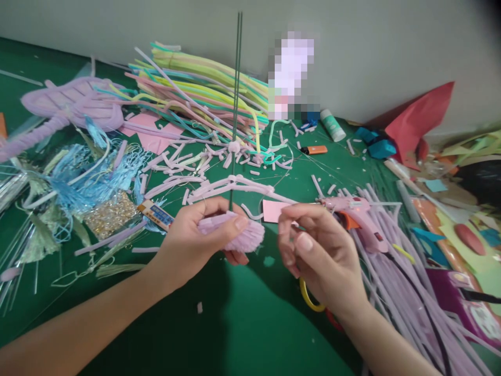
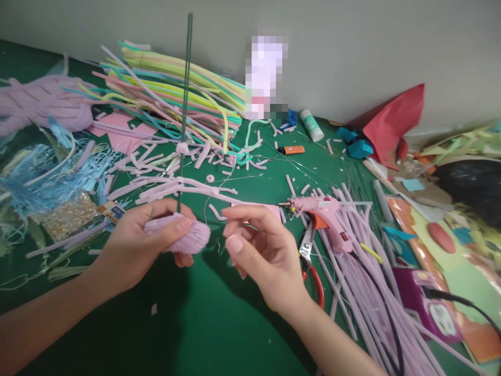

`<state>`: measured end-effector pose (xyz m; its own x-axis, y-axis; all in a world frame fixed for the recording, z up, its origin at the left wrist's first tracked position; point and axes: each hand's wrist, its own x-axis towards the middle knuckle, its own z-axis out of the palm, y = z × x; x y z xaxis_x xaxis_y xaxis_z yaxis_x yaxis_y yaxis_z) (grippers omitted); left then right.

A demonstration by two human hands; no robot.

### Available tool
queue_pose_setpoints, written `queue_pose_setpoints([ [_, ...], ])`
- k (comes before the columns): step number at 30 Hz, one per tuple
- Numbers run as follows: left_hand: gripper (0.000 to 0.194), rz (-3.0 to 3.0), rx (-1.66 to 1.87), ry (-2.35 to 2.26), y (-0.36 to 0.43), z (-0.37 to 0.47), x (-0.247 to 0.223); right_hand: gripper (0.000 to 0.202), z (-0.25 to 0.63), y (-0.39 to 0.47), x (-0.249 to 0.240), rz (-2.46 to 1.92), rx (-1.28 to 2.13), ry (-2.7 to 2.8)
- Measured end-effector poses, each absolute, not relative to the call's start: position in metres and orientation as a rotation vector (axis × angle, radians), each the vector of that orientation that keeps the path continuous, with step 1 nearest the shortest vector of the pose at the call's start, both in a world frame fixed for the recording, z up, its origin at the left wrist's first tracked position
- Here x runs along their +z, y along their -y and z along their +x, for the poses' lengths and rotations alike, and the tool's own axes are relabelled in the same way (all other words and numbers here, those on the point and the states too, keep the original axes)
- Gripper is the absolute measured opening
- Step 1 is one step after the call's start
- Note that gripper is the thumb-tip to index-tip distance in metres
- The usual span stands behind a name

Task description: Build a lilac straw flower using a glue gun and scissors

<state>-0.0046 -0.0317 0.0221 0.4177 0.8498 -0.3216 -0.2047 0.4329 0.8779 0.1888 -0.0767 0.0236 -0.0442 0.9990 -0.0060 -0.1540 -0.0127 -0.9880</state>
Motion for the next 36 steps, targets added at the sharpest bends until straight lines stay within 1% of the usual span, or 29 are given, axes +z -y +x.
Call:
queue_pose_setpoints([
  [2,0.016,0.886,0.778,-0.924,0.031,-0.004,0.024,0.006,0.191,0.075,0.027,-1.064,1.298,1.051],
  [3,0.017,0.897,0.772,-0.941,0.031,-0.004,0.025,0.007,0.192,0.074,0.029,-1.065,1.281,1.040],
  [6,0.018,0.937,0.756,-0.969,0.031,-0.004,0.029,0.017,0.193,0.072,0.033,-1.094,1.310,1.029],
  [9,0.020,0.981,0.754,-0.974,0.031,-0.004,0.030,0.035,0.192,0.072,0.032,-1.205,1.403,1.018],
  [11,0.027,1.020,0.766,-0.969,0.033,-0.004,0.029,0.044,0.189,0.072,0.029,-1.296,1.390,1.083],
  [12,0.031,1.036,0.775,-0.963,0.033,-0.004,0.028,0.044,0.188,0.072,0.028,-1.327,1.358,1.127],
  [15,0.040,1.078,0.782,-0.938,0.035,-0.004,0.027,0.026,0.182,0.071,0.027,-1.327,1.311,1.195],
  [20,0.044,1.219,0.770,-0.830,0.036,-0.003,0.025,0.014,0.172,0.071,0.024,-1.247,1.417,1.048],
  [22,0.041,1.269,0.749,-0.832,0.036,-0.004,0.024,0.013,0.170,0.071,0.023,-1.259,1.399,0.997],
  [27,0.023,1.403,0.693,-0.979,0.036,-0.007,0.022,0.013,0.170,0.072,0.021,-1.251,1.397,0.944],
  [31,0.022,1.340,0.688,-0.978,0.034,-0.005,0.023,0.012,0.169,0.073,0.021,-1.250,1.400,0.927],
  [36,0.025,1.318,0.702,-1.042,0.032,-0.004,0.024,0.015,0.168,0.072,0.019,-1.317,1.368,0.939],
])
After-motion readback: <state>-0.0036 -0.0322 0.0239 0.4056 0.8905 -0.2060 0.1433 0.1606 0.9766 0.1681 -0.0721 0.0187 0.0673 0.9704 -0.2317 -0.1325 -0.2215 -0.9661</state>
